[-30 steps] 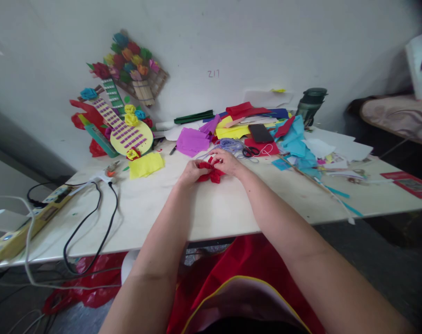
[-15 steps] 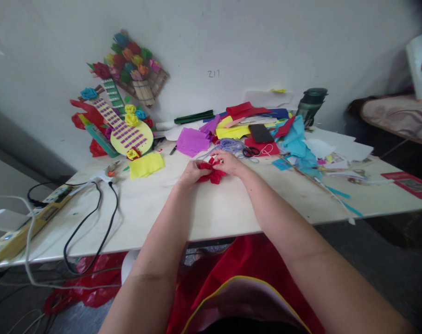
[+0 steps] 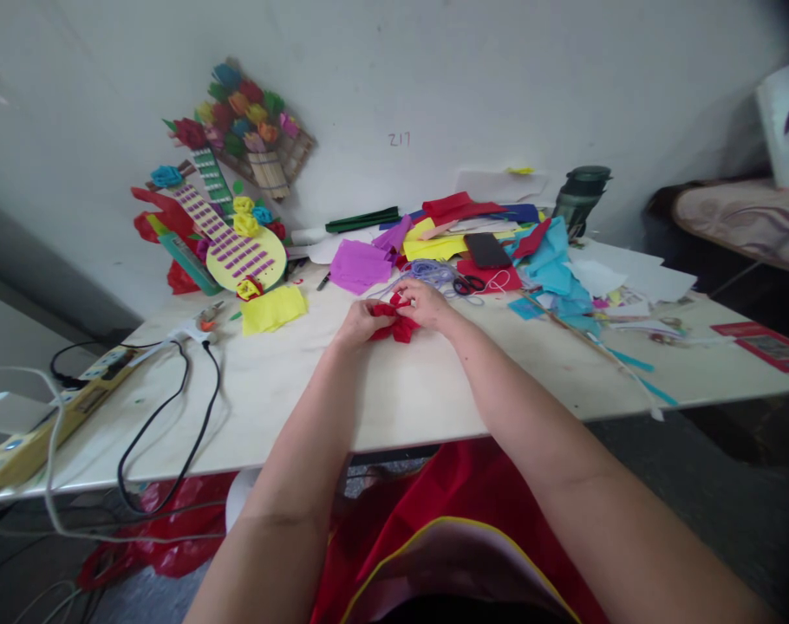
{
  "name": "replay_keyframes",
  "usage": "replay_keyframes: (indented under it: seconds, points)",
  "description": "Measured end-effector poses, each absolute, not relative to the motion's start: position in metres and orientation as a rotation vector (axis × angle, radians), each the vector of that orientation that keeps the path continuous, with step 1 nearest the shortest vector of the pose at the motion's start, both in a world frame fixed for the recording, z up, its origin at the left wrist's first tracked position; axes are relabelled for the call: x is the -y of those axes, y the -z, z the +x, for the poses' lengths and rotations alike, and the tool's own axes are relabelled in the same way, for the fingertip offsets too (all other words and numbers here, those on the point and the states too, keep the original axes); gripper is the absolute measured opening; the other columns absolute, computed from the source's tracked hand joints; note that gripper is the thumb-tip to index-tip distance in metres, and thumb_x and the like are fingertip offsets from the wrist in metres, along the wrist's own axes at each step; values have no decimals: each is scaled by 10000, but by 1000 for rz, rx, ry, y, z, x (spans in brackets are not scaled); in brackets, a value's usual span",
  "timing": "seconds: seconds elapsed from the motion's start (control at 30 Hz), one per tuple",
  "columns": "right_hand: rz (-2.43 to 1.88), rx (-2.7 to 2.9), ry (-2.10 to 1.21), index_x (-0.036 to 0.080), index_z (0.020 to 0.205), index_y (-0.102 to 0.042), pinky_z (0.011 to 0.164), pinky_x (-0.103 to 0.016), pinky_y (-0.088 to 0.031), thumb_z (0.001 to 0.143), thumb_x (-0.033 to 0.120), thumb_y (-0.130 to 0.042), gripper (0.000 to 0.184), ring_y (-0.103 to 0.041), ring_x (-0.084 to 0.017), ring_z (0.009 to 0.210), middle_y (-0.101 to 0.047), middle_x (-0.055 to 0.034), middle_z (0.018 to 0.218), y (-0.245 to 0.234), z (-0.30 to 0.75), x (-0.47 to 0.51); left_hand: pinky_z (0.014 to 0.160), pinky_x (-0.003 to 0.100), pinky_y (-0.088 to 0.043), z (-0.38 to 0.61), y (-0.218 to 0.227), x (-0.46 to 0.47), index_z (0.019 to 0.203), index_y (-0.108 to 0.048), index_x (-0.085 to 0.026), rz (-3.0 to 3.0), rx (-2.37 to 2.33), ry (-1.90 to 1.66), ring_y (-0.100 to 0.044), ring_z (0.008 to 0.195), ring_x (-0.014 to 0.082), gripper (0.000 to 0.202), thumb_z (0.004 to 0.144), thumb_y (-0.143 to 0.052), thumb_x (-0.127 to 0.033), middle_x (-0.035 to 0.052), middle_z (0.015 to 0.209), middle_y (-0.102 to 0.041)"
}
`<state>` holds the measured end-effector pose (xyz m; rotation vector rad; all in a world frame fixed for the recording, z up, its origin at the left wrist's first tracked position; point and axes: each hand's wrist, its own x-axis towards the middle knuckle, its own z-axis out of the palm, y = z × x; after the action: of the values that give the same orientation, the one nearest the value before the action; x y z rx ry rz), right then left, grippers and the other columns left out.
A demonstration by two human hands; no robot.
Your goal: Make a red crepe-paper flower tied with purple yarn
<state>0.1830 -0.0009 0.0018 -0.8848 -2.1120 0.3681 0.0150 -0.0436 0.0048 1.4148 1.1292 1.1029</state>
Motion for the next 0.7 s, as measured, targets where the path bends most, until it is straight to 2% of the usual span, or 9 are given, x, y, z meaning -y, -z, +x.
replay_keyframes:
  seconds: [0.2,0.37,0.5,0.7]
  points:
    - [-1077,2123,-101,172,687,-633,893,-440,-431,689,107,-573,88,-534,-267,992,-624,-106,1052,-5,174,13,458,232,-385,21,-3,43,722,-640,-108,1464,-1261,-1136,-500,455,101,252,524,-742,-226,9,538,-592]
    - [-981,2189,11,141,839,-648,948,-498,-358,747,88,-489,191,-462,-304,1087,-581,-153,1140,-16,168,27,481,225,-405,24,-4,43,712,-635,-112,1403,-1291,-1261,-499,468,93,257,487,-726,-197,-21,527,-578]
    - [-955,2180,16,160,769,-652,940,-497,-365,762,132,-504,151,-465,-297,1089,-563,-123,1213,-14,169,25,511,239,-434,23,-6,44,728,-635,-114,1319,-1231,-1309,-521,488,100,297,461,-745,-183,-17,543,-591]
    - [-969,2087,-124,183,718,-666,923,-464,-414,741,156,-557,114,-517,-256,1032,-575,-89,1215,-4,173,15,485,247,-431,23,-6,45,713,-637,-120,1329,-1222,-1308,-515,470,109,257,484,-742,-171,-1,524,-587]
